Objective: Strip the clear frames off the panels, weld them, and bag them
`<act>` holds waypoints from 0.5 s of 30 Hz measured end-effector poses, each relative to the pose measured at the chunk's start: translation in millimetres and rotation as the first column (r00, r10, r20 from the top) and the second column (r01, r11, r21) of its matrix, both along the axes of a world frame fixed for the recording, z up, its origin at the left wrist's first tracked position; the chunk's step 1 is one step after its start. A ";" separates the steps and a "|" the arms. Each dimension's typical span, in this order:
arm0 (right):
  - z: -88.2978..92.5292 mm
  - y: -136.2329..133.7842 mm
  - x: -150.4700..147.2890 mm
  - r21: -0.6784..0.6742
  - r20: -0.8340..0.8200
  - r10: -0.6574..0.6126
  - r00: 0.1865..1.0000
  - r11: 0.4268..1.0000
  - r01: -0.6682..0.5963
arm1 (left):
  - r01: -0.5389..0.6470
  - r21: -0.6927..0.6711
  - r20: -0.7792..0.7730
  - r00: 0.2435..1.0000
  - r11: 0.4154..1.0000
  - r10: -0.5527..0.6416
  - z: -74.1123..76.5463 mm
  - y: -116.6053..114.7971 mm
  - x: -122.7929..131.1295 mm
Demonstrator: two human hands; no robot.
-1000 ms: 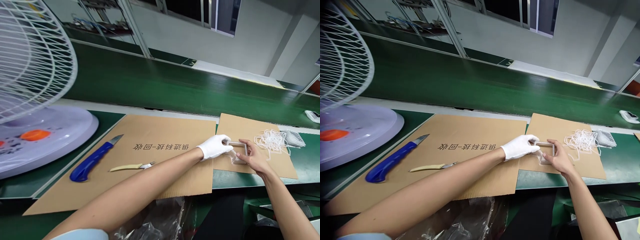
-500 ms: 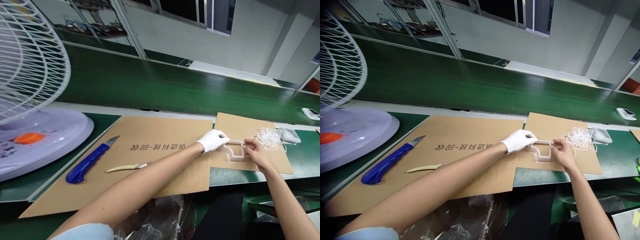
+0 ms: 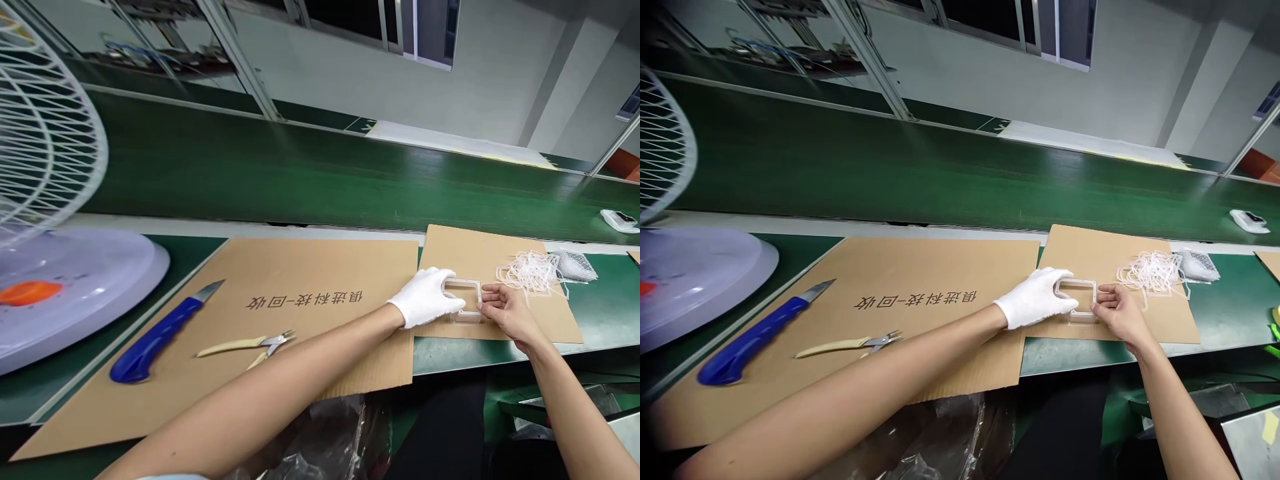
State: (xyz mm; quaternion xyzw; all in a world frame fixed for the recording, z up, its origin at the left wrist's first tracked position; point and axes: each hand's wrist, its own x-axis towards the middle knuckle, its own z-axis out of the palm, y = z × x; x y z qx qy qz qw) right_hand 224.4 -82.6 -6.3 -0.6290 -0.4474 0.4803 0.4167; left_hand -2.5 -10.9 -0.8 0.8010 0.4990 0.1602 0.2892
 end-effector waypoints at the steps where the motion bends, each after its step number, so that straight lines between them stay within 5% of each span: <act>1: -0.5 0.1 0.0 0.006 -0.004 0.005 1.000 1.000 -0.005 | -0.002 -0.001 0.003 1.000 1.000 0.002 -1.0 0.0 0.4; 15: -15.2 30.2 -6.3 0.007 0.015 -0.094 0.995 0.996 0.094 | 0.023 0.009 0.012 1.000 1.000 -0.023 0.7 1.7 3.1</act>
